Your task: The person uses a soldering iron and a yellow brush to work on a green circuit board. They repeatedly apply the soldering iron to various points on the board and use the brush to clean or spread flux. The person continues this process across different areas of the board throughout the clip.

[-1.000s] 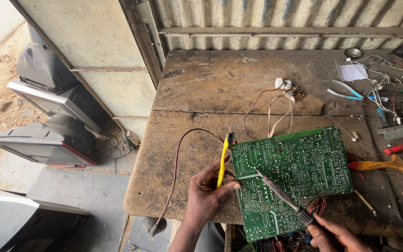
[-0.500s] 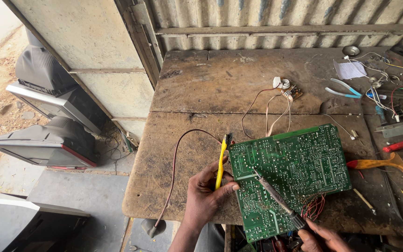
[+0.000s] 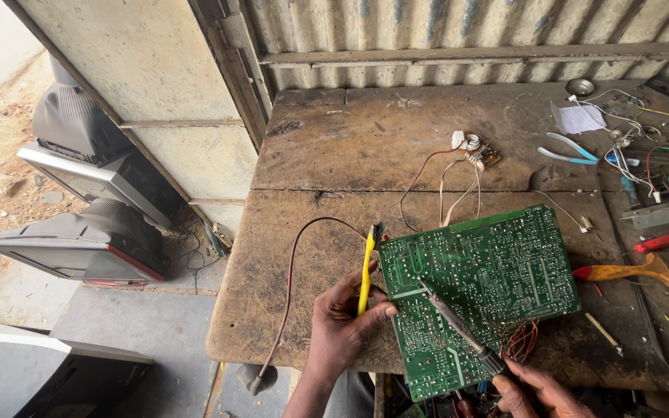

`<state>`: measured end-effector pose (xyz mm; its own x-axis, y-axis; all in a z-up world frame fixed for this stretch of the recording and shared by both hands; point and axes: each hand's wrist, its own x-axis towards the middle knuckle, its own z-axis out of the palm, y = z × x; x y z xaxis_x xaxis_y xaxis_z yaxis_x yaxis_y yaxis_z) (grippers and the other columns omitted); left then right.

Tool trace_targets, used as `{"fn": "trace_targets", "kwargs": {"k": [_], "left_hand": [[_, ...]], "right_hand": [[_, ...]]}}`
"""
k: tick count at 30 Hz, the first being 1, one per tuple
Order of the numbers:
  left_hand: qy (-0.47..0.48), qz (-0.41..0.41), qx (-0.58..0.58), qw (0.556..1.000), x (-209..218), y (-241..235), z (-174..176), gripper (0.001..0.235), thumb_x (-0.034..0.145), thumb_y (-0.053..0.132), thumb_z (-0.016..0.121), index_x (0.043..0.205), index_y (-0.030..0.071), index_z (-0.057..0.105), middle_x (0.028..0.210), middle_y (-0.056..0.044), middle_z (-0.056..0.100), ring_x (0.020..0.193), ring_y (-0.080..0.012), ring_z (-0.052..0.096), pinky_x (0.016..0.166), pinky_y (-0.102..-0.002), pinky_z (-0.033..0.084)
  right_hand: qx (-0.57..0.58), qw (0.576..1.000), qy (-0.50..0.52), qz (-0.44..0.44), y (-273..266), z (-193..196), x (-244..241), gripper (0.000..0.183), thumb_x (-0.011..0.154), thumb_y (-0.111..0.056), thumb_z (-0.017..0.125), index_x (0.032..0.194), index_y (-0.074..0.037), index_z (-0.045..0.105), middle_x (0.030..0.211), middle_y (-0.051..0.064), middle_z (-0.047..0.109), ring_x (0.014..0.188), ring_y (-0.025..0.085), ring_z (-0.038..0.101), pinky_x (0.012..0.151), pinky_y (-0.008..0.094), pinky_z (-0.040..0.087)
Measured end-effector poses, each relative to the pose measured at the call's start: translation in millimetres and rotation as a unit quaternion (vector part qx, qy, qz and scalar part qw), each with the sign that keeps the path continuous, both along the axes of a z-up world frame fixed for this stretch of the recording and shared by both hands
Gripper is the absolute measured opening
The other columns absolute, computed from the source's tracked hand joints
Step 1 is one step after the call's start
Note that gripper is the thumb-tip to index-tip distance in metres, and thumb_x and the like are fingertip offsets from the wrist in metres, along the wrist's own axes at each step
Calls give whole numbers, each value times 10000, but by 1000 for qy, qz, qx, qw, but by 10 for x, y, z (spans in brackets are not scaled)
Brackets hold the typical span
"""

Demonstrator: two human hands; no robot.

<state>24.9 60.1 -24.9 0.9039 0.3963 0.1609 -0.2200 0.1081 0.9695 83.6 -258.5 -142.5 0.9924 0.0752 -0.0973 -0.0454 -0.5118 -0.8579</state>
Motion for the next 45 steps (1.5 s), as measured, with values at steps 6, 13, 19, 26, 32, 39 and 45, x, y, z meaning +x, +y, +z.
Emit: {"fn": "trace_targets", "kwargs": {"k": [6,13,19,26,32,39,45], "left_hand": [[-19,41,64,997,-9,-32,-38,668,834,64,789,1446,-6,530,964,-79,783,887,-137,767,829,-290,627],[-15,174,309,935,-86,-144,-4,497,1002,102,601,1467,-48,509,906,-138,722,686,-173,660,527,-296,573],[-35,167,460,871,-289,-301,145,522,1004,151,669,1479,-5,521,911,-147,745,566,-116,656,427,-262,553],[81,135,588,793,-240,-456,267,499,997,198,665,1472,100,545,646,-42,642,422,-122,483,314,-321,371],[88,106,636,759,-255,-516,171,651,921,18,593,1550,7,424,727,-75,626,468,-119,459,333,-292,389],[139,53,649,746,-256,-640,168,652,921,-31,553,1555,-21,402,784,-154,664,456,-157,527,324,-317,451],[-19,-54,566,822,-349,-515,509,412,992,-8,572,1398,63,585,814,-123,711,543,-126,614,515,-289,559]], "right_hand": [[8,1000,-18,-7,36,142,-22,356,874,-213,787,1216,-113,779,769,117,789,571,160,726,567,308,591],[107,992,-70,9,106,196,14,348,849,-83,754,1191,-21,761,926,127,837,720,151,775,681,283,627],[133,988,-81,-1,223,377,-70,312,851,-60,762,1157,-5,768,1002,146,825,817,168,781,731,299,627],[151,987,-47,-2,237,431,-78,327,836,-70,758,1158,-14,767,1001,156,830,816,194,789,715,323,643],[129,991,-23,5,231,441,-44,302,830,-94,769,1123,-20,783,980,162,840,763,212,796,688,337,662],[142,988,-62,9,210,302,-26,305,861,-146,736,1134,-12,757,1001,152,819,799,173,798,637,329,670],[191,978,-45,70,-558,-100,405,299,904,-158,683,1143,15,726,965,170,789,810,212,791,696,367,663]]}}
